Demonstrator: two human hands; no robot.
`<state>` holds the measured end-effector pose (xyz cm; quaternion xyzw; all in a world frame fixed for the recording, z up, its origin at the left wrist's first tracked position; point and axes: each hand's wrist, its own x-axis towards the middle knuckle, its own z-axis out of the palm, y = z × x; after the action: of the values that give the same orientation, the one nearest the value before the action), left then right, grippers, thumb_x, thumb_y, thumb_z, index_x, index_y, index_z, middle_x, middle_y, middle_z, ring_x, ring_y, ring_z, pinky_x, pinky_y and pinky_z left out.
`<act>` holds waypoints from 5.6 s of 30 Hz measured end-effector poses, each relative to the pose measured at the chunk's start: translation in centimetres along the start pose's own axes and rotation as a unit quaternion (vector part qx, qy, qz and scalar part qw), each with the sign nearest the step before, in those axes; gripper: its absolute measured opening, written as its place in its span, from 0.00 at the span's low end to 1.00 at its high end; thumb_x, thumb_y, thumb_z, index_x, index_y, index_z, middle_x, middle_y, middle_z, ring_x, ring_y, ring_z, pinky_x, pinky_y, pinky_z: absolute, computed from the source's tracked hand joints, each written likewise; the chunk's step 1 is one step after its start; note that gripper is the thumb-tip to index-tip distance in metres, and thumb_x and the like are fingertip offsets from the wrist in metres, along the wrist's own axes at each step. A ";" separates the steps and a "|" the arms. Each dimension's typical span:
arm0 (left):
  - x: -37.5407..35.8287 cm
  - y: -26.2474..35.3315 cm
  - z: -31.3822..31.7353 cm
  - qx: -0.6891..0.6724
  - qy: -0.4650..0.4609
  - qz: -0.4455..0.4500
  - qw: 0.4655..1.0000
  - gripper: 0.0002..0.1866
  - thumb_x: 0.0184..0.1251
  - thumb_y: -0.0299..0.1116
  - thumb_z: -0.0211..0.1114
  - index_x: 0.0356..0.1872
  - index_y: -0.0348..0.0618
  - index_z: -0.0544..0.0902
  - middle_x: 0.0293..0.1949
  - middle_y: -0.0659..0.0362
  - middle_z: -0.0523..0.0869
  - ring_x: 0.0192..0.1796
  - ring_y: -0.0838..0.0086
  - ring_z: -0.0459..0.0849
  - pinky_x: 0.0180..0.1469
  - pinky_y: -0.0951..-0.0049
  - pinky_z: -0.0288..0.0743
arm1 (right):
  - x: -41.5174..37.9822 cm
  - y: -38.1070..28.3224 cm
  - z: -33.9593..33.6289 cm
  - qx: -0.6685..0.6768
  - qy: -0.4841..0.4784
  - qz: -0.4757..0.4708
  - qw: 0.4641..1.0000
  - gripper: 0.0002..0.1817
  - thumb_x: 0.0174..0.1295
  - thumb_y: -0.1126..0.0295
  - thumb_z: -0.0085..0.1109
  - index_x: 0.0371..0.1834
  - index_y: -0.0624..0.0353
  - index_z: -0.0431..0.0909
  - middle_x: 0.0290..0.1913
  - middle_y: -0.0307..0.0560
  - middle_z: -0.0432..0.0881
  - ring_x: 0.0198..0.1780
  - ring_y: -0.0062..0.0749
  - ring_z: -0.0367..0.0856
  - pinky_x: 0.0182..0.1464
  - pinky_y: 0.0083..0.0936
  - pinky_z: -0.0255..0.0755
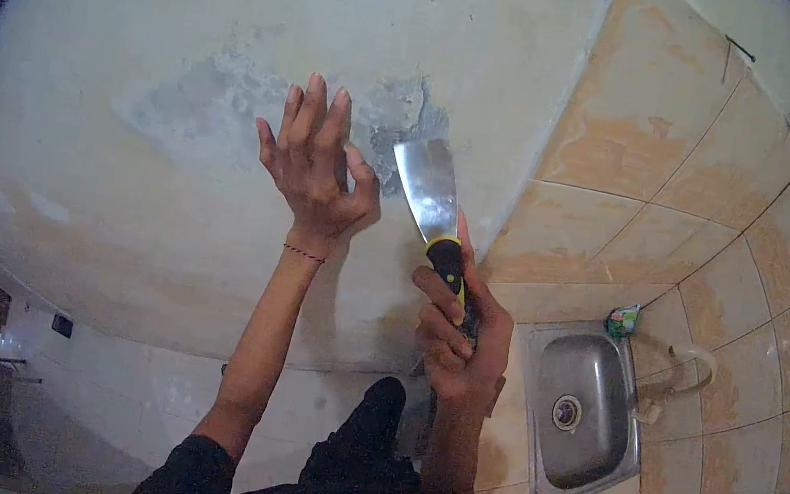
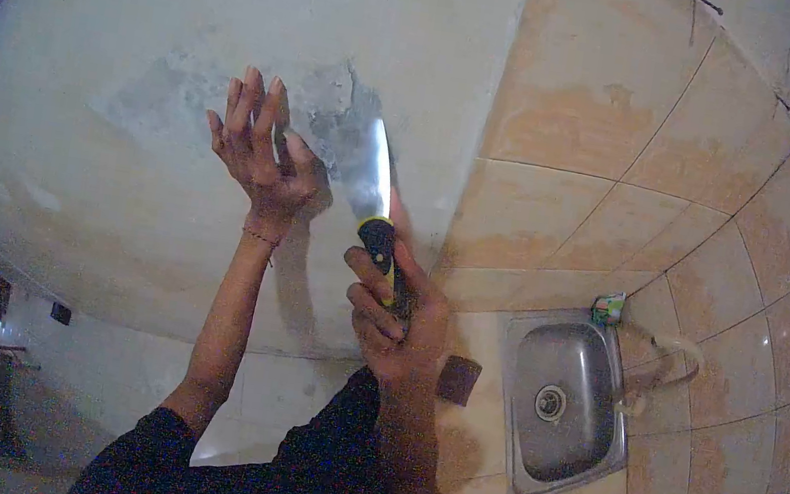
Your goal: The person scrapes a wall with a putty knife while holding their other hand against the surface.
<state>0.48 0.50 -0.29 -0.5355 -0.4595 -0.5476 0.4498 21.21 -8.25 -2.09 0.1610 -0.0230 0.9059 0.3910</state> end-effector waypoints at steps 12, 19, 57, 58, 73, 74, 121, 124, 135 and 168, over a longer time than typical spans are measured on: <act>-0.1 0.3 -0.4 -0.005 -0.012 -0.007 1.000 0.33 0.58 0.31 0.55 0.70 0.50 0.75 0.74 0.56 0.72 0.79 0.63 0.63 0.83 0.52 0.32 | -0.5 0.3 -1.8 -0.039 -0.008 -0.036 0.999 0.28 0.80 0.66 0.40 0.82 0.43 0.51 0.32 0.42 0.62 0.16 0.18 0.58 0.10 0.13 0.56; -0.1 -0.2 -0.1 -0.007 -0.011 0.010 1.000 0.34 0.58 0.32 0.54 0.71 0.49 0.74 0.74 0.55 0.71 0.79 0.63 0.62 0.83 0.51 0.31 | -0.2 0.1 -2.1 -0.016 -0.042 -0.014 0.999 0.20 0.80 0.64 0.44 0.69 0.58 0.58 0.31 0.41 0.62 0.16 0.17 0.60 0.10 0.12 0.58; -0.3 -0.2 0.5 0.010 0.017 0.018 1.000 0.32 0.59 0.37 0.54 0.69 0.51 0.76 0.73 0.56 0.73 0.78 0.63 0.64 0.82 0.51 0.32 | 0.1 0.0 -1.3 -0.023 -0.013 -0.009 1.000 0.24 0.81 0.63 0.40 0.79 0.39 0.61 0.33 0.43 0.64 0.16 0.18 0.58 0.09 0.11 0.57; -0.3 -0.2 0.5 0.014 0.016 0.017 1.000 0.32 0.60 0.37 0.53 0.69 0.51 0.76 0.73 0.56 0.73 0.78 0.63 0.64 0.82 0.51 0.32 | -0.1 0.1 -1.4 -0.022 -0.009 -0.011 1.000 0.24 0.81 0.63 0.40 0.79 0.38 0.61 0.33 0.43 0.63 0.17 0.18 0.58 0.09 0.11 0.57; -0.3 -0.3 0.4 -0.001 0.016 0.017 1.000 0.33 0.58 0.36 0.54 0.70 0.51 0.76 0.73 0.57 0.73 0.77 0.62 0.66 0.82 0.53 0.32 | -0.2 0.6 -0.8 0.029 -0.024 0.002 0.999 0.25 0.82 0.63 0.36 0.81 0.38 0.55 0.31 0.42 0.61 0.17 0.18 0.58 0.09 0.12 0.57; -0.2 -0.3 0.5 -0.002 0.018 0.018 1.000 0.33 0.58 0.36 0.54 0.70 0.51 0.76 0.73 0.57 0.73 0.77 0.63 0.66 0.82 0.53 0.32 | -0.2 0.6 -0.8 0.029 -0.018 0.000 0.999 0.25 0.82 0.62 0.36 0.81 0.38 0.55 0.31 0.42 0.61 0.17 0.18 0.58 0.09 0.13 0.57; 0.1 0.2 -1.3 -0.011 -0.038 -0.016 0.999 0.36 0.57 0.31 0.57 0.72 0.52 0.72 0.75 0.60 0.70 0.78 0.66 0.64 0.82 0.49 0.37 | -0.4 -1.1 -3.6 -0.411 0.056 -0.149 0.897 0.19 0.77 0.56 0.52 0.62 0.55 0.69 0.32 0.39 0.70 0.20 0.17 0.64 0.16 0.15 0.61; 0.1 0.3 -1.4 -0.019 -0.043 -0.019 0.999 0.36 0.56 0.30 0.56 0.73 0.51 0.72 0.75 0.58 0.70 0.79 0.64 0.63 0.82 0.49 0.36 | 0.1 0.4 -1.8 -0.178 0.163 -0.152 0.959 0.18 0.80 0.54 0.42 0.62 0.54 0.66 0.31 0.39 0.63 0.20 0.18 0.59 0.13 0.13 0.58; 0.3 0.2 -1.1 -0.009 -0.036 -0.019 0.999 0.35 0.59 0.33 0.56 0.73 0.53 0.72 0.75 0.59 0.71 0.78 0.66 0.65 0.82 0.48 0.37 | -0.2 -0.3 -4.6 -0.221 0.036 -0.150 0.963 0.19 0.82 0.58 0.38 0.69 0.50 0.63 0.29 0.39 0.62 0.16 0.15 0.59 0.09 0.10 0.57; 0.2 0.0 -0.2 0.020 -0.015 0.001 1.000 0.34 0.58 0.34 0.56 0.71 0.51 0.74 0.74 0.57 0.71 0.78 0.65 0.63 0.83 0.52 0.34 | 0.3 1.0 -1.6 -0.287 0.064 -0.172 0.940 0.31 0.80 0.58 0.45 0.83 0.34 0.50 0.27 0.38 0.61 0.16 0.14 0.57 0.09 0.08 0.53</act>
<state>0.45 0.27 -0.11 -0.5345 -0.4767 -0.5299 0.4542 19.85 -8.47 -3.38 -0.0150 -0.2288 0.7885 0.5707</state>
